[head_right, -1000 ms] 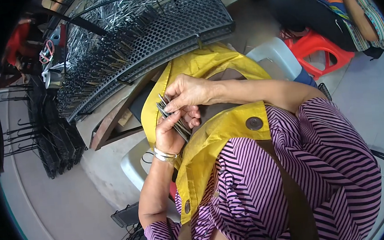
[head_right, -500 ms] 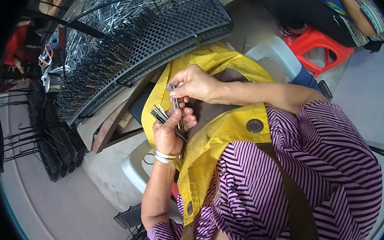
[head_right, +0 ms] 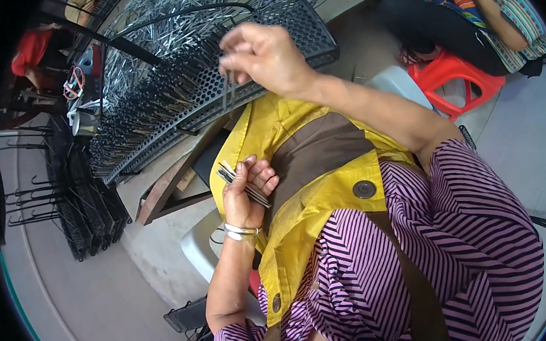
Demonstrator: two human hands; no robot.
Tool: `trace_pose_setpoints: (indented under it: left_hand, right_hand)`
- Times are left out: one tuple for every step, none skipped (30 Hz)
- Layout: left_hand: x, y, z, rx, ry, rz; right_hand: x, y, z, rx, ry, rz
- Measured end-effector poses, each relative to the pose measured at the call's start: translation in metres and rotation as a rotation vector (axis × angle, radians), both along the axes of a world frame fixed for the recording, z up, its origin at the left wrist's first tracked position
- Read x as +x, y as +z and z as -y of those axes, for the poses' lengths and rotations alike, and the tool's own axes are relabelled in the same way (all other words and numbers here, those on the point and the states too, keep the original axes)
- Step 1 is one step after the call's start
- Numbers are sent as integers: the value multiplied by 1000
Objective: Sort and arrange thin metal rods into a perforated metal tray.
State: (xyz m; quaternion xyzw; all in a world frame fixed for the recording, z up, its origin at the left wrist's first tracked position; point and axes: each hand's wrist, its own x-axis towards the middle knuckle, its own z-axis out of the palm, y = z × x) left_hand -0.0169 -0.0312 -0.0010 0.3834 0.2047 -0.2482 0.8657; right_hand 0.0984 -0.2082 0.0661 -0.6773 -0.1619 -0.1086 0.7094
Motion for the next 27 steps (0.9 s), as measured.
trace_pose_setpoints:
  left_hand:
    - [0, -4, 0, -1, 0, 2]
    - [-1, -8, 0, -2, -2, -13]
    - [-2, -10, 0, 0, 4, -30]
    - [-2, -6, 3, 18, 5, -33]
    - [-1, -6, 3, 17, 2, -33]
    - [-2, -6, 3, 16, 1, -30]
    - [-2, -6, 3, 14, 0, -28]
    - [-2, -6, 3, 14, 2, -30]
    - [-2, -6, 3, 13, 0, -25]
    - [-2, -5, 3, 12, -3, -21]
    - [-2, -5, 3, 10, -1, -23]
    - [-2, -5, 3, 7, -4, -24]
    - [-2, -5, 3, 3, -7, -26]
    - [-2, -5, 3, 2, -4, -27]
    - [-2, -5, 3, -1, -6, -29]
    - [-2, -5, 3, -4, -8, -31]
    - [-2, -3, 4, -5, -6, -32]
    - [-1, -1, 5, -12, 5, -44]
    - [-1, 0, 5, -19, 15, -57]
    - [-1, 0, 5, -19, 14, -58]
    - [-1, 0, 6, -28, 10, -51]
    - [-1, 0, 6, -35, 5, -44]
    - [-1, -1, 5, -35, 1, -45]
    - [0, -3, 4, -36, -13, -33]
    - [0, -4, 3, -37, -28, -21]
    - [-1, -4, 3, -36, -30, -21]
    - [0, -3, 3, -33, -34, -26]
  right_hand:
    - [10, 3, -1, -12, -31, 104]
    - [19, 4, -3, -13, -31, 106]
    - [29, 3, -7, -89, -96, 224]
    - [37, 2, -9, -169, -171, 342]
    - [44, 1, -10, -170, -174, 342]
    - [51, -1, -13, -235, -223, 428]
    - [57, -3, -17, -301, -272, 514]
    - [59, -5, -20, -319, -294, 501]
    - [62, -7, -23, -319, -290, 501]
    - [65, -8, -25, -347, -303, 559]
    - [67, -10, -26, -375, -317, 618]
    - [70, -12, -28, -375, -312, 617]
    - [73, -14, -29, -388, -309, 629]
    - [73, -16, -30, -400, -306, 640]
    - [73, -16, -31, -400, -303, 640]
    - [73, -17, -31, -423, -286, 641]
    - [73, -17, -32, -446, -270, 641]
    - [74, -18, -32, -447, -270, 641]
    - [75, -20, -32, -571, -248, 658]
    - [77, -20, -32, -694, -226, 672]
    - [79, -20, -33, -695, -227, 671]
    - [82, -19, -34, -724, -201, 706]
    - [85, -17, -35, -753, -176, 741]
    - [87, -16, -40, -764, -170, 731]
    - [88, -13, -42, -765, -171, 729]
    - [88, -9, -43, -868, -128, 680]
    - [89, -5, -44, -970, -88, 630]
